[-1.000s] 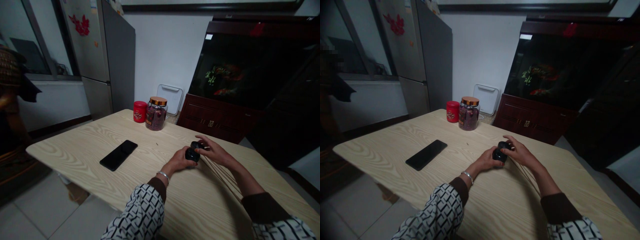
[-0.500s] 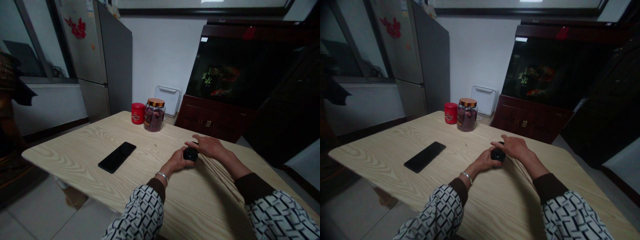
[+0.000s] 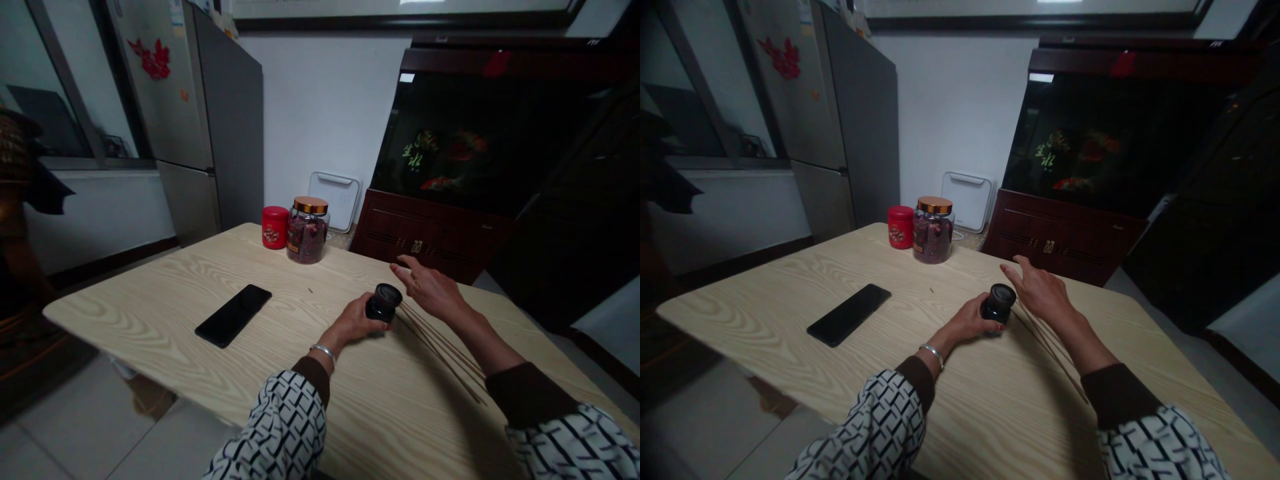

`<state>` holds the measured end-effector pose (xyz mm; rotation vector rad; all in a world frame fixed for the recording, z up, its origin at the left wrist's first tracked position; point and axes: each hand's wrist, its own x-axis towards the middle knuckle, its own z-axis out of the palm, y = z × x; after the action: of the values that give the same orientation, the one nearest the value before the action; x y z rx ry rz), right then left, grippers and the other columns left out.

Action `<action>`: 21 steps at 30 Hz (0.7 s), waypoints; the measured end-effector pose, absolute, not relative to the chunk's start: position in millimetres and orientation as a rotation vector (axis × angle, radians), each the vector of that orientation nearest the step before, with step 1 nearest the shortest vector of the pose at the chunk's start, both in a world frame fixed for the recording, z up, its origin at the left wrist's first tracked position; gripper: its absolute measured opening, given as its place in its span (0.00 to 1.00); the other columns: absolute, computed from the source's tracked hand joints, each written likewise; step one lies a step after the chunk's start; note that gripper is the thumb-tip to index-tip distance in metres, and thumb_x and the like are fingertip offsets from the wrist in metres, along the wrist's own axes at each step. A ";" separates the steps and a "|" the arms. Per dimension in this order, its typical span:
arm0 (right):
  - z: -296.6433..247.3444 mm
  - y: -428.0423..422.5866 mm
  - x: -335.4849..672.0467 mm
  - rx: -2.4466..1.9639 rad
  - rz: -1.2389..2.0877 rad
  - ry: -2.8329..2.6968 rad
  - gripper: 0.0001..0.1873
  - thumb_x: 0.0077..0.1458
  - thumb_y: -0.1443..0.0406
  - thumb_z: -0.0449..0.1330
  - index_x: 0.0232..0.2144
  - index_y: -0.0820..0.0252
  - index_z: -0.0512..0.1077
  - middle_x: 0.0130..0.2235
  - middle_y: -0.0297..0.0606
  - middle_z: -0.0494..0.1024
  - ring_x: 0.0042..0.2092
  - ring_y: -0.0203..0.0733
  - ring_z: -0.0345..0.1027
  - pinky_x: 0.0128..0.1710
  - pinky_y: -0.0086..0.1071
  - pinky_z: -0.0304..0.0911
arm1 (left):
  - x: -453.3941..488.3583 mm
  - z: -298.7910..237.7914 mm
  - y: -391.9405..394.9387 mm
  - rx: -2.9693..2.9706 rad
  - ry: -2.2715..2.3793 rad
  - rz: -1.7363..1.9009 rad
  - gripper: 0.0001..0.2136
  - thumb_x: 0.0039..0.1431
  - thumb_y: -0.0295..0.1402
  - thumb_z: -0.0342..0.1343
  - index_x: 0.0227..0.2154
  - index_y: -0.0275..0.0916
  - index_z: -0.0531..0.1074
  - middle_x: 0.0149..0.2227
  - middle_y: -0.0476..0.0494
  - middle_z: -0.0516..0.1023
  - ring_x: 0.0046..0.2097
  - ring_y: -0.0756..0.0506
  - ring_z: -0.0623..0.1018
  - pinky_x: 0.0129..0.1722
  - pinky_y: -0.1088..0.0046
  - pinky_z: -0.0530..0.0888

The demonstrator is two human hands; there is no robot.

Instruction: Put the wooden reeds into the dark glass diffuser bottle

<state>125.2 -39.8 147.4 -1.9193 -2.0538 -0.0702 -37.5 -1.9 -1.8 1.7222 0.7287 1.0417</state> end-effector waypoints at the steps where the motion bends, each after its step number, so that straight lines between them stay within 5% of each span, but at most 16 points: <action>1: 146.1 -39.7 128.2 -1.820 0.025 -2.128 0.36 0.63 0.43 0.45 0.64 0.54 0.60 0.50 0.50 0.79 0.50 0.56 0.74 0.46 0.44 0.65 | -37.3 -2.1 -1.8 1.714 0.726 1.039 0.33 0.40 0.37 0.72 0.52 0.35 0.70 0.45 0.39 0.77 0.46 0.40 0.75 0.47 0.65 0.71; 4: 146.7 -42.0 132.5 -1.604 0.237 -2.343 0.36 0.61 0.46 0.53 0.66 0.53 0.56 0.54 0.45 0.77 0.52 0.50 0.73 0.48 0.39 0.66 | -36.7 -3.2 -2.0 1.695 0.713 1.023 0.34 0.40 0.37 0.71 0.53 0.36 0.69 0.44 0.40 0.77 0.45 0.41 0.75 0.46 0.67 0.71; 9: 154.2 -46.8 129.2 -2.028 -0.150 -2.053 0.36 0.61 0.41 0.46 0.59 0.57 0.66 0.42 0.51 0.81 0.46 0.60 0.75 0.44 0.49 0.66 | -36.3 -2.6 -2.8 1.673 0.710 1.033 0.33 0.40 0.37 0.71 0.52 0.35 0.70 0.44 0.41 0.76 0.45 0.42 0.74 0.45 0.68 0.71; 15: 130.6 -37.8 137.6 -1.466 0.360 -2.489 0.37 0.53 0.56 0.62 0.63 0.58 0.61 0.62 0.50 0.66 0.60 0.51 0.64 0.59 0.42 0.60 | -37.2 -2.2 -2.0 1.657 0.717 0.998 0.32 0.40 0.35 0.71 0.51 0.35 0.70 0.43 0.41 0.77 0.44 0.42 0.75 0.45 0.68 0.72; 21: 113.2 -32.1 138.4 -1.431 0.268 -2.454 0.25 0.56 0.60 0.61 0.55 0.61 0.68 0.53 0.50 0.72 0.54 0.51 0.67 0.55 0.43 0.61 | -36.0 -5.8 0.4 1.671 0.719 1.008 0.30 0.41 0.33 0.70 0.50 0.35 0.70 0.42 0.42 0.77 0.43 0.44 0.74 0.42 0.71 0.71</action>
<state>138.4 -32.1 113.2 -1.4310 -2.4542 0.2681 -36.0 0.4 -5.8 1.6712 0.7189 1.0078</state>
